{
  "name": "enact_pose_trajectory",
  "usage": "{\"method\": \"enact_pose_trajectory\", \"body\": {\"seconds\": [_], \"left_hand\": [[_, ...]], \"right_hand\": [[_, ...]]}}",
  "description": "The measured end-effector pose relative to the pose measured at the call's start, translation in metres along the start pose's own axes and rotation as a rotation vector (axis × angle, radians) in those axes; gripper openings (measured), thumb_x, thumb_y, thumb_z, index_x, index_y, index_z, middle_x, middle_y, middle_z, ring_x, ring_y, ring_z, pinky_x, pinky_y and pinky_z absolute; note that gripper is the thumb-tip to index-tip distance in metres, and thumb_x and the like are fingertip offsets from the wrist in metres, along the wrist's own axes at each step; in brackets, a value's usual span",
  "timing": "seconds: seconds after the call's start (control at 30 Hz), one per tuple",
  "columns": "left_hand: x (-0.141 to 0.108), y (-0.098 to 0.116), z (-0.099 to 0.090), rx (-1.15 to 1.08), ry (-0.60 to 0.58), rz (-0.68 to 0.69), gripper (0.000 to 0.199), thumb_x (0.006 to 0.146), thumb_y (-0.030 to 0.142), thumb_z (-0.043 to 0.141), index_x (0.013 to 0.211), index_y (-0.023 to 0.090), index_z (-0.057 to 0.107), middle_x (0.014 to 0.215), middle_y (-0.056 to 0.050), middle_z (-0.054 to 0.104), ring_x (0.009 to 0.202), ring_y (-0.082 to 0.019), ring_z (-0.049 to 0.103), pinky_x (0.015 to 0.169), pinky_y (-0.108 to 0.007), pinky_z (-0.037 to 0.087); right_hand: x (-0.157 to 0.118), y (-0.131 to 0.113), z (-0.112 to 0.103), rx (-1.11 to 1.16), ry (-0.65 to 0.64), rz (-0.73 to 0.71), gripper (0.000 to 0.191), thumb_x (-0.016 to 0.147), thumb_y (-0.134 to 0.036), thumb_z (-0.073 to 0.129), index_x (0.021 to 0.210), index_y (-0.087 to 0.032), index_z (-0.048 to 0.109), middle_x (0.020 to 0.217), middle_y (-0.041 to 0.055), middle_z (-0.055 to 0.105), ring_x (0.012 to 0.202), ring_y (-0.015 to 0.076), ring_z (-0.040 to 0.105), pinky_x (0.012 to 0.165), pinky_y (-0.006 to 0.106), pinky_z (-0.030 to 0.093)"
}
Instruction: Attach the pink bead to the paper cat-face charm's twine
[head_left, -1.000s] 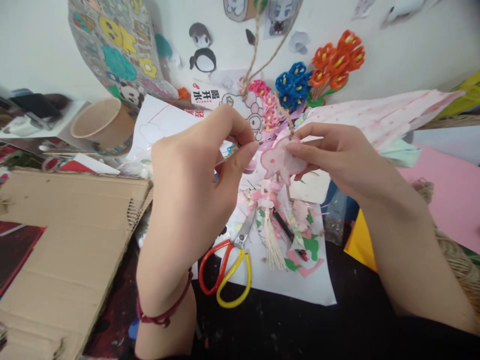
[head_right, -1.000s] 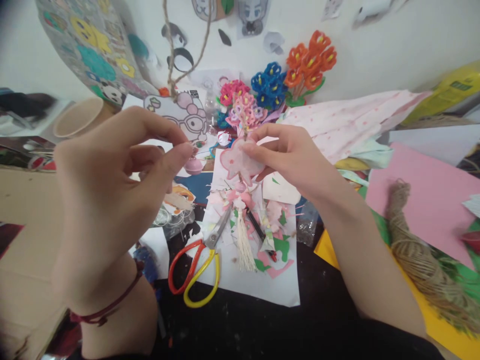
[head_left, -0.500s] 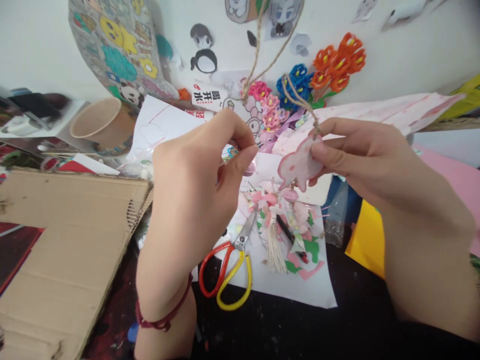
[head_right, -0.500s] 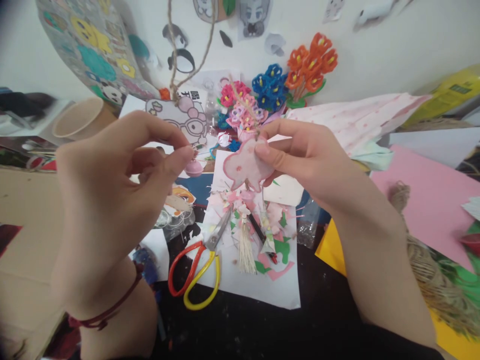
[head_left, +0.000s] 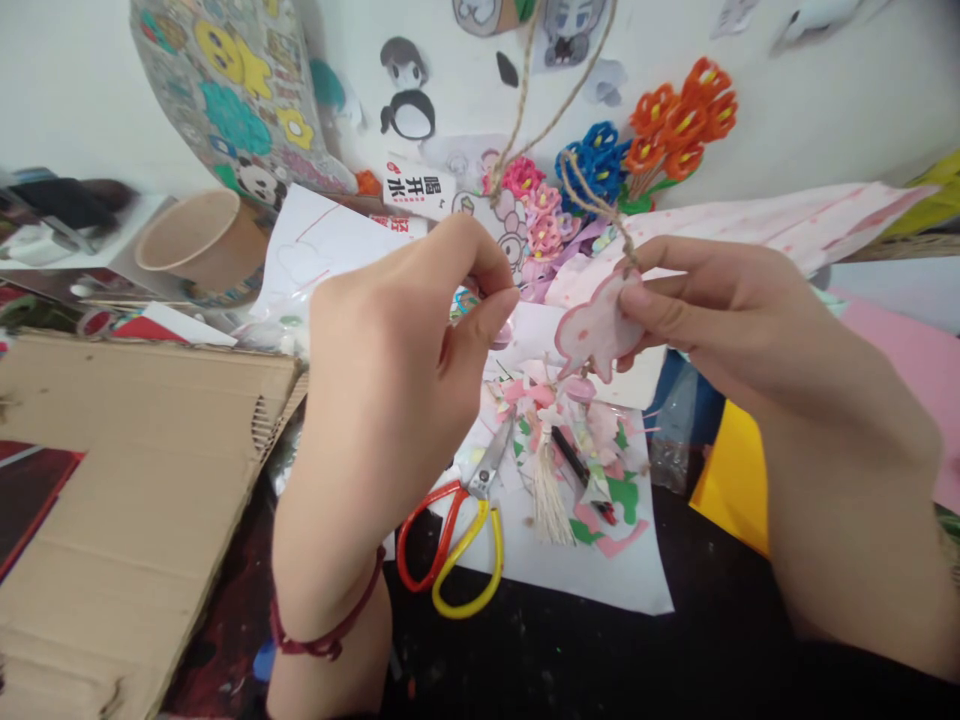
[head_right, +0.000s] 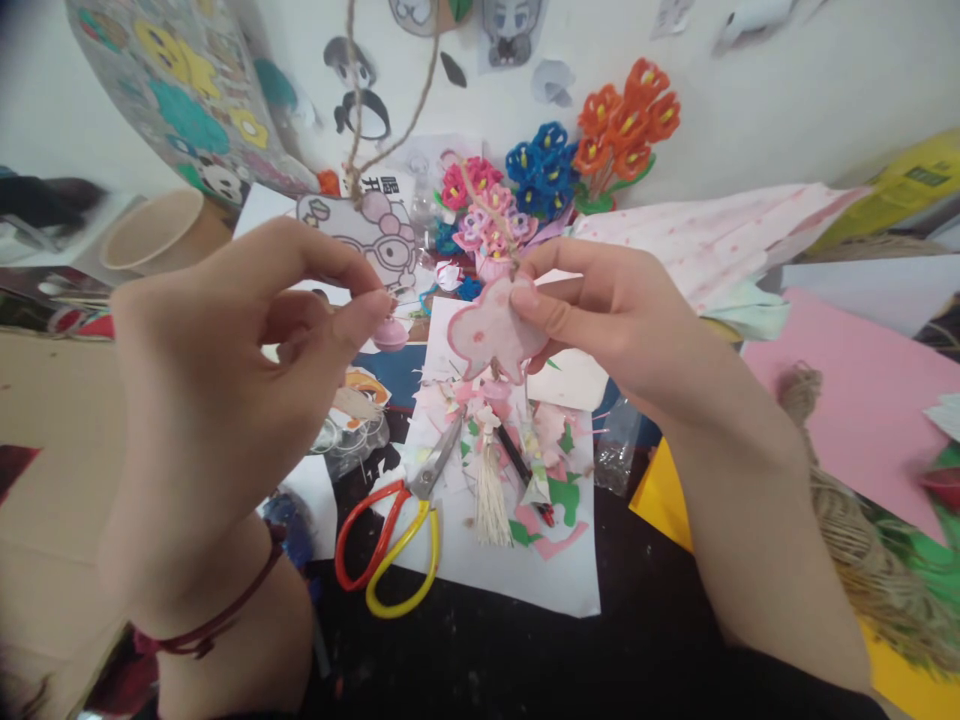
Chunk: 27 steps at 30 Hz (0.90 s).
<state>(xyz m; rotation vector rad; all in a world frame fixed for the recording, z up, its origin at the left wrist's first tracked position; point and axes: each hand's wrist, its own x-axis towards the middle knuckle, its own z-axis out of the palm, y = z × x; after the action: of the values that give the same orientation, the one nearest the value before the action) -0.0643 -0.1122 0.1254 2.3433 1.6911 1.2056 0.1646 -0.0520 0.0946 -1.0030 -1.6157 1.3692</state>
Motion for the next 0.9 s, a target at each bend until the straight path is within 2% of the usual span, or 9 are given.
{"method": "enact_pose_trajectory", "body": {"seconds": [0.13,0.3,0.53,0.9], "left_hand": [[0.0007,-0.0010,0.0025,-0.006,0.019,0.022,0.012,0.086,0.017,0.072,0.084,0.024,0.063,0.064,0.004,0.062,0.049,-0.013,0.055,0.054,-0.032,0.036],[0.0008,-0.0011,0.0027,0.020,0.025,0.034,0.013,0.083,0.015,0.074,0.083,0.023,0.064,0.062,0.003,0.060,0.050,-0.012,0.048,0.054,-0.030,0.034],[-0.0002,-0.0010,0.0015,0.027,-0.015,-0.004,0.009,0.086,0.020,0.070,0.085,0.026,0.064,0.063,0.002,0.064,0.051,-0.015,0.051,0.057,-0.033,0.040],[0.0002,-0.0001,0.0020,0.047,-0.020,-0.020,0.007,0.087,0.021,0.070,0.085,0.025,0.065,0.063,0.004,0.064,0.054,-0.014,0.055,0.059,-0.030,0.042]], "right_hand": [[-0.0002,-0.0006,0.0006,-0.009,0.007,0.015,0.015,0.085,-0.038,0.078,0.087,-0.024,0.073,0.072,0.0023,0.072,0.061,0.0184,0.067,0.054,0.032,0.057],[0.0005,0.0006,0.0004,0.025,-0.003,0.006,0.013,0.087,-0.034,0.077,0.088,-0.022,0.073,0.072,0.0021,0.072,0.061,0.0163,0.067,0.054,0.029,0.058],[-0.0009,-0.0007,0.0020,0.056,0.028,0.028,0.017,0.082,-0.035,0.082,0.087,-0.021,0.073,0.069,0.0022,0.072,0.060,0.0162,0.066,0.053,0.028,0.058],[0.0000,0.0015,-0.0018,0.025,-0.002,0.034,0.013,0.085,-0.036,0.078,0.089,-0.024,0.073,0.073,0.0035,0.070,0.064,0.0195,0.064,0.057,0.034,0.055]]}}
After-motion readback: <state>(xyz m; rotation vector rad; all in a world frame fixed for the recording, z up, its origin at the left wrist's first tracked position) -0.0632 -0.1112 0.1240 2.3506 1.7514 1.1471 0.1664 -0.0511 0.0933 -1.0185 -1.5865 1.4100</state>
